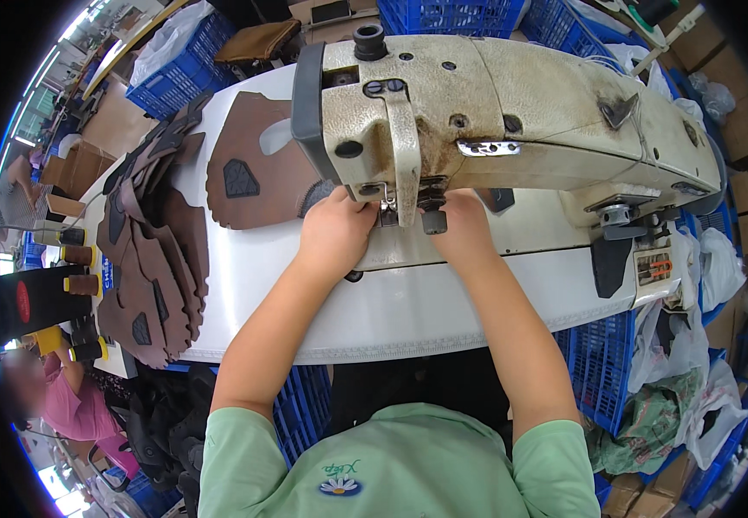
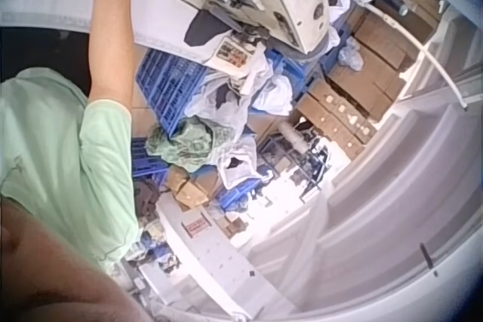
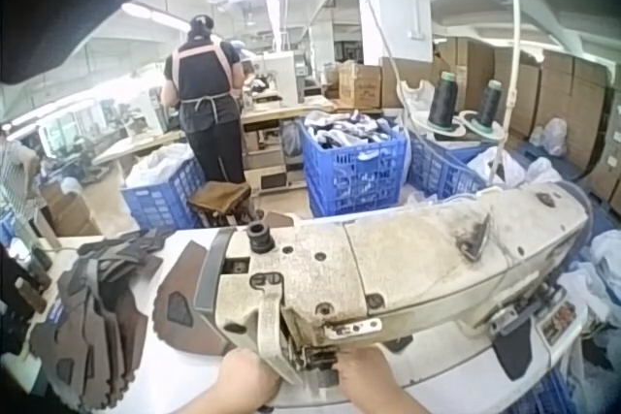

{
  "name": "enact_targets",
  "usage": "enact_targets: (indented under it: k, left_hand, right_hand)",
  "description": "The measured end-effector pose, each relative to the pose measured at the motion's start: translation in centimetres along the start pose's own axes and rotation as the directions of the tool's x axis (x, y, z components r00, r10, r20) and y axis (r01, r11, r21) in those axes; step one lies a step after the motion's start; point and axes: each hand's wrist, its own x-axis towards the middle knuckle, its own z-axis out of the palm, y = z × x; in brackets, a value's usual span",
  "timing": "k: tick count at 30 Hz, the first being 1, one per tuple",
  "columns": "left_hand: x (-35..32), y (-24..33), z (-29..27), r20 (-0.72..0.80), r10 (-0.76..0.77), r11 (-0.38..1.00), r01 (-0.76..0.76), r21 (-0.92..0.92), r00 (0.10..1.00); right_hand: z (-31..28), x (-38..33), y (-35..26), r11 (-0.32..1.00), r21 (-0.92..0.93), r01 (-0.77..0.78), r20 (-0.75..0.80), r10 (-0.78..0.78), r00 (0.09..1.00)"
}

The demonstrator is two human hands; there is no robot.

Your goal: Operating an industrial sewing machine to stitch together pieces of a shoe upper.

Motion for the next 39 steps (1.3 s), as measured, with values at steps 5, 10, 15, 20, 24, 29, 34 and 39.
enact_targets:
  k: [5,10,15,20,24,29,34,39]
  left_hand:
    - [0.0,0.0,0.0,0.005,-0.008,1.0,0.008,0.0,1.0]
    - [0.0,0.0,-0.1,-0.008,-0.004,1.0,0.004,-0.001,1.0]
    - [-0.1,0.0,-0.2,-0.032,-0.021,0.999,0.02,-0.039,0.999]
    - [0.1,-0.1,0.0,-0.014,-0.037,0.997,0.036,-0.075,0.999]
    - [0.1,0.1,0.0,-0.02,-0.05,0.987,0.046,-0.156,0.999]
    - [-0.3,-0.9,-0.3,-0.084,-0.035,0.987,0.022,-0.159,0.996]
    - [0.1,-0.1,0.4,-0.095,-0.061,0.986,0.045,-0.159,0.994]
    - [0.0,-0.1,0.2,-0.109,-0.055,0.984,0.035,-0.175,0.993]
  right_hand:
    - [-0.2,0.3,-0.6,0.999,0.008,0.044,-0.072,-0.043,0.996]
    - [-0.5,0.3,-0.8,0.999,0.036,0.022,-0.03,-0.021,0.999]
    - [-0.4,0.3,-0.8,0.999,0.039,0.02,-0.038,-0.019,0.999]
    - [-1.6,0.5,-1.4,0.998,0.043,0.041,-0.078,-0.037,0.996]
    - [-6.1,-1.6,-4.3,0.993,0.037,0.11,-0.064,-0.108,0.992]
    - [-21.2,-3.6,-0.5,0.994,-0.047,-0.098,-0.726,0.034,0.687]
    - [-35.8,-1.2,15.4,0.868,-0.231,-0.439,-0.744,0.134,0.655]
    - [-36.5,-2.2,19.0,0.801,-0.164,-0.575,-0.673,0.336,0.659]
